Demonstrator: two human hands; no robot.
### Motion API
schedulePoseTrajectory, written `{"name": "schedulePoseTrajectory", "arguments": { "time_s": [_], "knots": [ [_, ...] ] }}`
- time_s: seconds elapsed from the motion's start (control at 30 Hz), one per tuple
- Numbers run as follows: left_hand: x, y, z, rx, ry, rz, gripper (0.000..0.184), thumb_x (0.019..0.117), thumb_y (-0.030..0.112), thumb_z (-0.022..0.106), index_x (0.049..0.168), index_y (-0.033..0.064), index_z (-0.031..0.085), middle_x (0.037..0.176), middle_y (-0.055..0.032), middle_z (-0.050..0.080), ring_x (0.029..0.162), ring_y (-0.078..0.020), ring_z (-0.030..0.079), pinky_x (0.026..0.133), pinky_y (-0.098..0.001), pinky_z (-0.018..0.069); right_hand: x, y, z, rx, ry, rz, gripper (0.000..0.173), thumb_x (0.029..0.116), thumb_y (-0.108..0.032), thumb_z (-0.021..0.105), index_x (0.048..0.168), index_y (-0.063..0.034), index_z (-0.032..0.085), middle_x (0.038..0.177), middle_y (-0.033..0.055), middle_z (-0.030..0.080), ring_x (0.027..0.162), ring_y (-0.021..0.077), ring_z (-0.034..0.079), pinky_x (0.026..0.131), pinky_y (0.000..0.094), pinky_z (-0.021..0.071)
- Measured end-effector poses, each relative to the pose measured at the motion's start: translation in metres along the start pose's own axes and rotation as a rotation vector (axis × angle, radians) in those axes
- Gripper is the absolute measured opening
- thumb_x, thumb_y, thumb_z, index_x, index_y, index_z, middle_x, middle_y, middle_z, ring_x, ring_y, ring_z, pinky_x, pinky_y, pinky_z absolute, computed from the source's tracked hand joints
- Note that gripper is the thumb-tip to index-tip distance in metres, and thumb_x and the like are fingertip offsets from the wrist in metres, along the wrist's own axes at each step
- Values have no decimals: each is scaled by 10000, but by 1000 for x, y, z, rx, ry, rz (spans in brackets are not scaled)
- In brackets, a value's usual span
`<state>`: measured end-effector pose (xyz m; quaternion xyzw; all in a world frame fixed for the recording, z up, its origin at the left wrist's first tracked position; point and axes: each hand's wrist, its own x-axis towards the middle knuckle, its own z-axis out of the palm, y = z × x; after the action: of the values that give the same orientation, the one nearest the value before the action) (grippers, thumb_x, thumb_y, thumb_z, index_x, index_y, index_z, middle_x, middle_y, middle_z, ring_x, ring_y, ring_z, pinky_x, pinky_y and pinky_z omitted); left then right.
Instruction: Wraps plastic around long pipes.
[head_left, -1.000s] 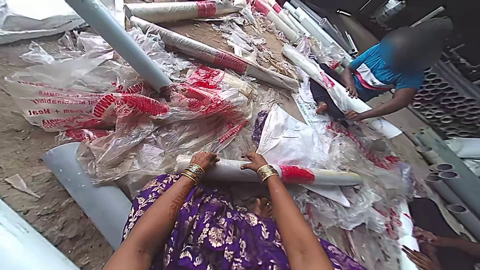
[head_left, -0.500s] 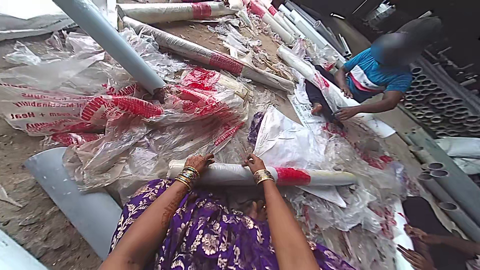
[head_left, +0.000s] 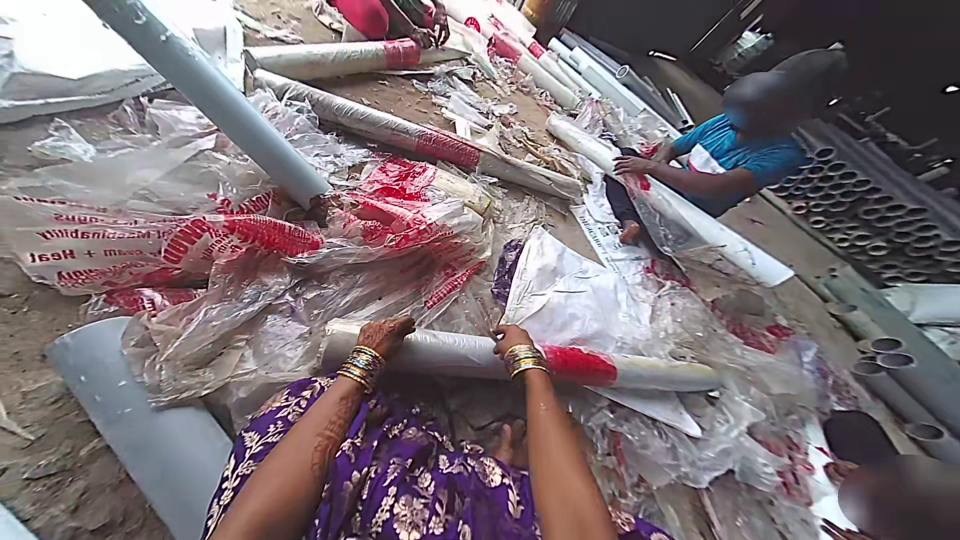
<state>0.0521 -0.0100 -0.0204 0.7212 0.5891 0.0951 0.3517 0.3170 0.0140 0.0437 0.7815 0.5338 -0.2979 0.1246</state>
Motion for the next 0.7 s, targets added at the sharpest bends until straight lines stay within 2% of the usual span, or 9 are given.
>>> {"name": "schedulePoseTrajectory", "arguments": {
  "time_s": [0.03,0.07,0.13,0.27,0.5,0.6,0.7],
  "knots": [
    [0,-1,1,-4,7,7,353,1104,258,459,1303,52,665,1242,-242,701,1181,-461,658,967,-680,474,-4,-9,-1,-71,19,4,391,936,-51,628,1325,-53,665,1274,219,682,1172,360,660,1015,549,494],
    [0,-2,1,-4,12,11,352,1103,258,459,1297,50,667,1242,-239,702,1182,-458,659,965,-678,475,-8,-17,0,-115,36,19,375,951,-82,618,1321,-49,667,1328,232,655,1252,383,621,1047,575,472],
    [0,-3,3,-5,7,10,361,1107,269,450,1302,54,665,1250,-238,699,1188,-454,658,970,-677,475,-16,-26,4,-178,48,70,366,986,-150,592,1333,-48,648,1396,220,616,1324,372,580,1060,571,472],
    [2,-2,0,-4,-30,-31,378,1115,295,428,1327,73,648,1266,-241,690,1210,-457,644,977,-684,463,-17,-25,17,-192,36,107,366,997,-181,586,1338,-67,656,1410,206,612,1330,357,579,1052,564,478],
    [27,-1,-5,-31,-62,-190,424,1119,360,404,1384,111,623,1353,-247,642,1323,-452,564,1062,-672,414,-28,-27,16,-242,6,119,322,993,-209,597,1247,-34,692,1361,213,637,1303,354,595,1040,552,486],
    [43,2,-13,-36,-71,-232,435,1117,369,406,1400,112,614,1409,-254,601,1369,-446,526,1082,-666,407,-36,-22,27,-162,64,138,332,983,-202,621,1266,-47,697,1355,220,643,1304,368,591,1052,567,472],
    [42,4,-13,-47,-65,-231,432,1116,366,415,1395,107,620,1406,-259,602,1367,-450,526,1089,-664,399,-44,-19,35,-151,67,153,349,985,-187,614,1307,-72,687,1377,207,635,1323,357,580,1074,557,459]
  ]
}}
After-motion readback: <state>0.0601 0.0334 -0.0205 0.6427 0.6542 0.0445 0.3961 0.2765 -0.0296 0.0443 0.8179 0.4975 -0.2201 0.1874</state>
